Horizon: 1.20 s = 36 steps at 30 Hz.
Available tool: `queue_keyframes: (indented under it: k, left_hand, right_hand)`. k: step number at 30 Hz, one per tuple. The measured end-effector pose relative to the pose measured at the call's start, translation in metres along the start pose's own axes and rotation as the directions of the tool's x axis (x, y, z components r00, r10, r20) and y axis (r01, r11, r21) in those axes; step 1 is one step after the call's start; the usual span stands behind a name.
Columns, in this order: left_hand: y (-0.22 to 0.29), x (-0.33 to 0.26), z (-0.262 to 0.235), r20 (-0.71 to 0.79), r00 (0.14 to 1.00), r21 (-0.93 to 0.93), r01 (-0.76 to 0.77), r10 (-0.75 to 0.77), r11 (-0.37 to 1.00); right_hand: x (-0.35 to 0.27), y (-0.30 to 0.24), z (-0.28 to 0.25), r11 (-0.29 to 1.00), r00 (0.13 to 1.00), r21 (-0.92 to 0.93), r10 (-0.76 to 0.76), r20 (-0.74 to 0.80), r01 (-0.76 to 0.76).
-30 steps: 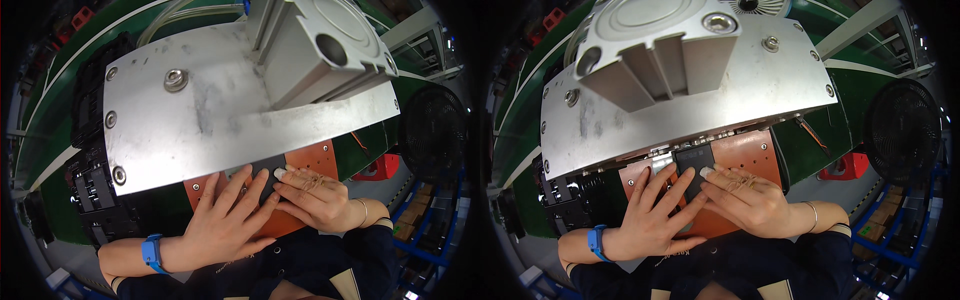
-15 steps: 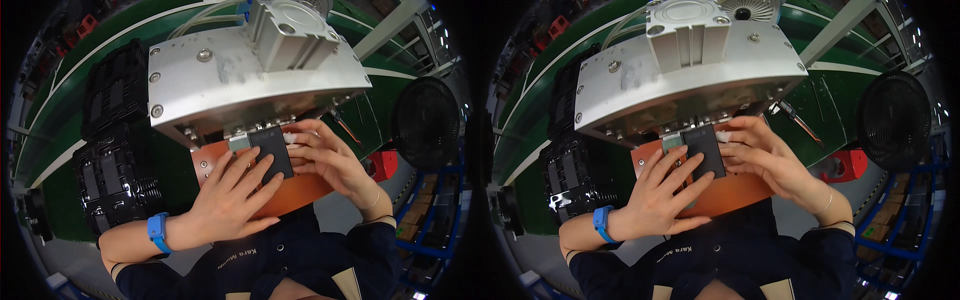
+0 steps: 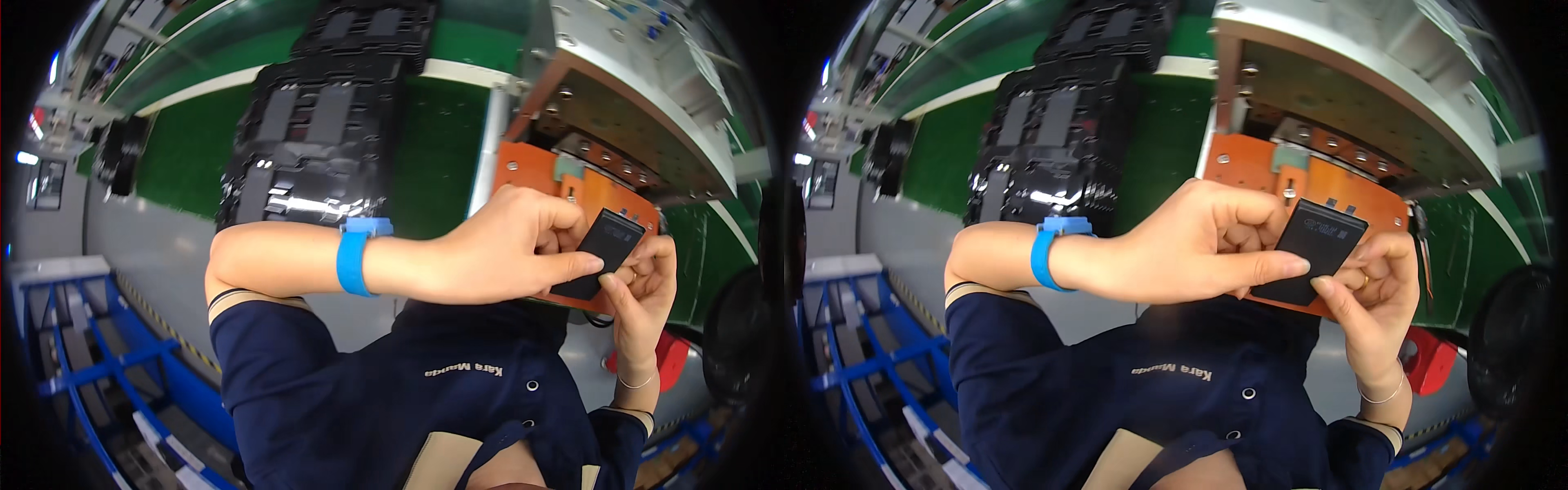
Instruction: The person repeatedly picks up small black rectangular components from a stack and places them into a metal jig on a green workbench. They press down on each component to secure it, then remove it and place it into a black plastic tray. This cycle is performed multiple times throughout the clip.
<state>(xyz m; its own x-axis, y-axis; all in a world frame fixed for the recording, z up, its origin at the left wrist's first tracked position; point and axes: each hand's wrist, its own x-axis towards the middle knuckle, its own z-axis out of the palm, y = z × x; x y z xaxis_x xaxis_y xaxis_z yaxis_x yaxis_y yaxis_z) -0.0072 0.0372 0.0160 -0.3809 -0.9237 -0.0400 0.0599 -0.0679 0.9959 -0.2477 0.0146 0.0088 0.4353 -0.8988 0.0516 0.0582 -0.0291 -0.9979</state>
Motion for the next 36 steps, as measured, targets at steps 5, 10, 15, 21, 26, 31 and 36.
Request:
queue_keyframes:
  k: [5, 10, 15, 21, 26, 31, 36]
  left_hand:
    - [0.021, -0.069, -0.035, -0.32, 0.936, 0.411, -0.005, 0.149, 0.912]
    - [0.012, -0.151, -0.106, -0.809, 0.571, 0.381, 0.327, 0.14, 0.864]
    - [-0.02, -0.181, -0.113, -0.854, 0.516, 0.241, 0.501, -0.063, 0.831]
    - [-0.013, -0.187, -0.131, -0.712, 0.443, 0.619, 0.762, 0.544, 0.19]
    - [-0.032, -0.226, -0.173, -0.899, 0.345, 0.425, 0.837, 0.27, 0.345]
    - [-0.026, -0.236, -0.184, -0.954, 0.289, 0.284, 0.776, 0.083, 0.564]
    - [-0.016, -0.247, -0.198, -0.939, 0.342, 0.133, 0.474, -0.043, 0.871]
  right_hand:
    - [0.005, 0.008, -0.004, 0.998, 0.99, -0.024, -0.062, 0.127, 0.065]
    - [0.001, 0.024, -0.04, 0.992, 0.996, -0.122, -0.027, 0.086, 0.037]
    - [0.001, 0.019, -0.03, 0.993, 0.997, -0.119, -0.019, 0.073, 0.028]
    - [-0.002, 0.021, -0.029, 0.985, 0.997, -0.163, -0.052, 0.065, 0.062]
    - [-0.001, 0.021, -0.028, 0.985, 0.995, -0.157, -0.066, 0.074, 0.077]
    - [-0.001, 0.021, -0.027, 0.982, 0.994, -0.17, -0.074, 0.078, 0.087]
    - [-0.001, 0.021, -0.026, 0.977, 0.991, -0.18, -0.1, 0.087, 0.115]
